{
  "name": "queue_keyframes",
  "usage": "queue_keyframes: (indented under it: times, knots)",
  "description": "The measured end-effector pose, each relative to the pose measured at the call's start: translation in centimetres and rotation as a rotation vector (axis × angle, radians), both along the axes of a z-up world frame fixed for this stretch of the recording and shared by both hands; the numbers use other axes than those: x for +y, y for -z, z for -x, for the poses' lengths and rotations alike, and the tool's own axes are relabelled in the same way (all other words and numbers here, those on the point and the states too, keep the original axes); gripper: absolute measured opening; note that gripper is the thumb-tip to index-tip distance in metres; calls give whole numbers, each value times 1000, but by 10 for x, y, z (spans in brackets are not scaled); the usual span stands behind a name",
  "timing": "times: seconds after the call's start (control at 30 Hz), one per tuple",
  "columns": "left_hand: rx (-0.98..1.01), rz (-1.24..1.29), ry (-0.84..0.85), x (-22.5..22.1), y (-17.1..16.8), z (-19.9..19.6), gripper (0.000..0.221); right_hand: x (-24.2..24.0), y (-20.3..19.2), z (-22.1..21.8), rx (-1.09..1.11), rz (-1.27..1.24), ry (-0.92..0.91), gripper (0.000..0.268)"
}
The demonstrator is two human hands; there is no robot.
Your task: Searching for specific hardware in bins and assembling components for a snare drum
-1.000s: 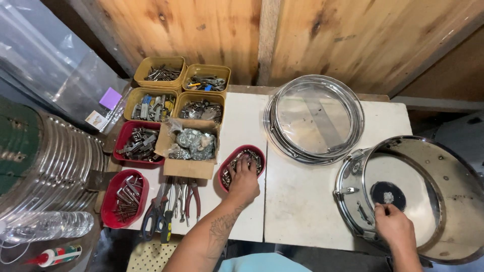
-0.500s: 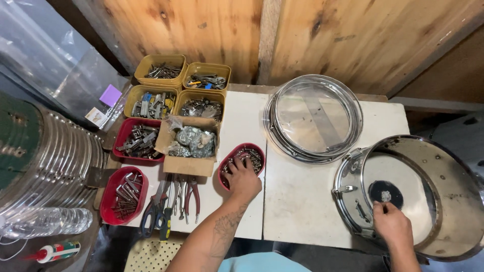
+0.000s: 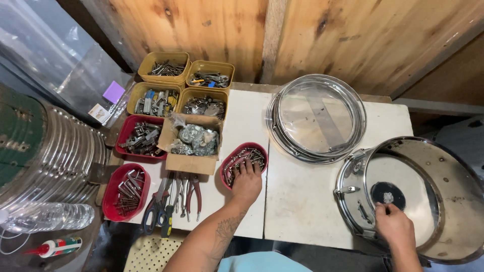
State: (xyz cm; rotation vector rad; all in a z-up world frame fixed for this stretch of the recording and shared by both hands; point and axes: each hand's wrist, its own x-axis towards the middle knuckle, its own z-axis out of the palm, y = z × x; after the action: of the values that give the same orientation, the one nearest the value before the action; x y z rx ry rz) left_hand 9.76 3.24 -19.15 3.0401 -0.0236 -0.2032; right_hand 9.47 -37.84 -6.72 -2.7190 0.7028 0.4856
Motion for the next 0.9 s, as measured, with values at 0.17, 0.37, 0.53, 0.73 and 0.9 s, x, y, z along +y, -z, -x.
queue_keyframes:
  times: [0.17,0.37,0.53,0.73,0.9]
  knots:
    - [61,24,10,1,-20,1,59,10,-15,2,13,-18,27,59]
    - [-36,58,12,4,-20,3,64,9,-13,2,-4,-7,5,56]
    - [83,488,-123,15,-122,16,73,7,-10,2,-16,-18,6,55]
    - [100,519,8,60,-168,1,42,9,-13,4,-27,-31,9,53]
    - [341,76,1,80,-180,-28,23,1,-1,1,-42,-10,-24,55]
